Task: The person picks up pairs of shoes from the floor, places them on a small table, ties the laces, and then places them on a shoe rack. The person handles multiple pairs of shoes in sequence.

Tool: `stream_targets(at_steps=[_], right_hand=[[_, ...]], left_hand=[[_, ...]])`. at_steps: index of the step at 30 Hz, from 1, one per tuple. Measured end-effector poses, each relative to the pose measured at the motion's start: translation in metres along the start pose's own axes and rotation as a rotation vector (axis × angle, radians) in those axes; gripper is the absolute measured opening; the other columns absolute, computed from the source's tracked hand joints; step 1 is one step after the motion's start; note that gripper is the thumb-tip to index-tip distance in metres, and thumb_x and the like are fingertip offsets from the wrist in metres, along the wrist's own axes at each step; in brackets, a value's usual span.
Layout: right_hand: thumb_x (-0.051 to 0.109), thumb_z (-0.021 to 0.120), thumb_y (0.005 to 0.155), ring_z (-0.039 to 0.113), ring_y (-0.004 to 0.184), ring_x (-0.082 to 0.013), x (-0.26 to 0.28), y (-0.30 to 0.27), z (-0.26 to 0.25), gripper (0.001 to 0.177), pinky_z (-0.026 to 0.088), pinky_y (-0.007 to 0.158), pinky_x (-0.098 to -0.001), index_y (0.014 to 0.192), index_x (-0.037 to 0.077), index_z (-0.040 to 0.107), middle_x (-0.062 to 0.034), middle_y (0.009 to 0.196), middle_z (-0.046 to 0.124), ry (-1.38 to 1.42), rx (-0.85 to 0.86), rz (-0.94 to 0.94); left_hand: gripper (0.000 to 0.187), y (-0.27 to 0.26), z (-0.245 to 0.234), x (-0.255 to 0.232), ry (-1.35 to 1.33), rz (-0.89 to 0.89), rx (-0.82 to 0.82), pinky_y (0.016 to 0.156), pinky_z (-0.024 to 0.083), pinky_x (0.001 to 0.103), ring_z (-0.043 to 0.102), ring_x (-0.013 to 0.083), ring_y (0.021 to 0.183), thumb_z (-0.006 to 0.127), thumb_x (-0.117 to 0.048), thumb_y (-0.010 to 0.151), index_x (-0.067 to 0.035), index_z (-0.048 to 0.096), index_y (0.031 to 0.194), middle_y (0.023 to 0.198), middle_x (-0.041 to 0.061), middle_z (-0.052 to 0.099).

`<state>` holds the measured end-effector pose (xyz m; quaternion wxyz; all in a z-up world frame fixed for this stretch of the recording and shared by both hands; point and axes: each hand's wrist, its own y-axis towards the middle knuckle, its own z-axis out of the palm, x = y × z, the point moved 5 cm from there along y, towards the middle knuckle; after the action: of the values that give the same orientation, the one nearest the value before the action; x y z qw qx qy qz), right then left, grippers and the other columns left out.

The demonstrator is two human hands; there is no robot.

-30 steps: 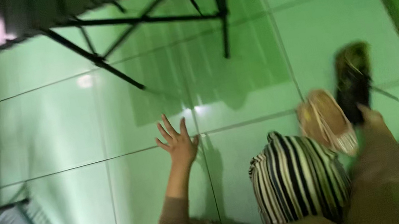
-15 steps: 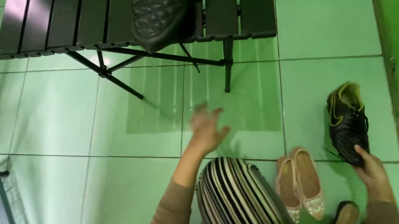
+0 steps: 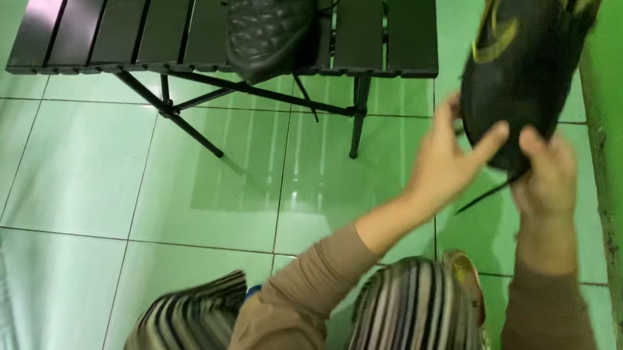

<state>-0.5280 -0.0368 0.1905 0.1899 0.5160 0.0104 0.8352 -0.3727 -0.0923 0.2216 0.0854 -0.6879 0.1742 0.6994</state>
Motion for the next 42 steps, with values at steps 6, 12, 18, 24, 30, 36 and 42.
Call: stream_targets(at_steps=[6,12,18,24,30,36,42], right_hand=[[0.019,0.061,0.112,0.058,0.134,-0.0252,0.09,0.044,0.164,0.058,0.049,0.118,-0.0392,0.158,-0.01,0.039,-0.0181,0.15,0.055,-0.088,0.443,0.023],[0.023,0.06,0.115,0.066,0.115,-0.0165,0.085,0.1,0.244,0.047,0.056,0.101,-0.0281,0.152,-0.001,0.046,-0.0144,0.142,0.06,-0.355,0.352,-0.089],[0.018,0.063,0.111,0.071,0.097,-0.0184,-0.005,0.148,0.235,0.027,0.061,0.085,-0.0286,0.132,0.002,0.056,-0.0106,0.119,0.069,-0.409,0.032,-0.084],[0.014,0.071,0.104,0.069,0.102,-0.0178,-0.085,0.191,0.228,0.028,0.057,0.088,-0.0304,0.126,0.0,0.062,-0.0105,0.115,0.071,-0.834,-0.152,-0.209],[0.019,0.068,0.104,0.069,0.099,-0.0148,-0.096,0.2,0.236,0.026,0.055,0.089,-0.029,0.123,0.0,0.067,-0.0087,0.109,0.074,-0.909,-0.211,-0.251],[0.024,0.061,0.109,0.066,0.097,-0.0131,-0.085,0.186,0.252,0.029,0.052,0.087,-0.0272,0.123,0.0,0.069,-0.0079,0.107,0.074,-0.94,-0.144,-0.167],[0.024,0.058,0.11,0.065,0.104,-0.0179,-0.076,0.191,0.262,0.031,0.051,0.092,-0.0309,0.132,0.002,0.061,-0.0127,0.114,0.07,-1.055,-0.044,-0.218]], left_hand=[[0.068,0.03,-0.102,-0.104,-0.34,0.437,-0.215,0.118,0.045,0.033,0.051,0.0193,0.128,0.069,-0.023,0.107,0.003,0.031,0.156,0.145,0.014,0.05],[0.057,0.023,-0.297,-0.154,-0.282,0.526,-0.279,0.117,0.046,0.031,0.055,0.0171,0.132,0.064,-0.021,0.112,-0.001,0.039,0.16,0.147,0.011,0.052],[0.051,0.073,-0.401,-0.078,-0.333,0.401,-0.369,0.105,0.049,0.032,0.06,0.0186,0.118,0.062,-0.023,0.109,0.006,0.048,0.148,0.134,0.014,0.062],[0.061,0.111,-0.411,-0.006,-0.292,0.182,-0.4,0.104,0.048,0.032,0.059,0.0207,0.118,0.061,-0.031,0.104,0.007,0.042,0.149,0.134,0.016,0.06],[0.08,0.11,-0.405,-0.017,0.023,0.025,-0.249,0.109,0.047,0.036,0.062,0.0294,0.127,0.064,-0.039,0.095,0.005,0.03,0.153,0.139,0.024,0.06],[0.082,0.12,-0.428,-0.039,0.615,0.223,-0.253,0.115,0.035,0.045,0.036,0.0471,0.146,0.084,-0.038,0.088,0.008,0.045,0.143,0.161,0.038,0.026],[0.106,0.151,-0.43,-0.048,0.558,0.243,-0.125,0.116,0.039,0.044,0.05,0.0413,0.139,0.084,-0.046,0.083,0.008,0.028,0.155,0.146,0.032,0.05]])
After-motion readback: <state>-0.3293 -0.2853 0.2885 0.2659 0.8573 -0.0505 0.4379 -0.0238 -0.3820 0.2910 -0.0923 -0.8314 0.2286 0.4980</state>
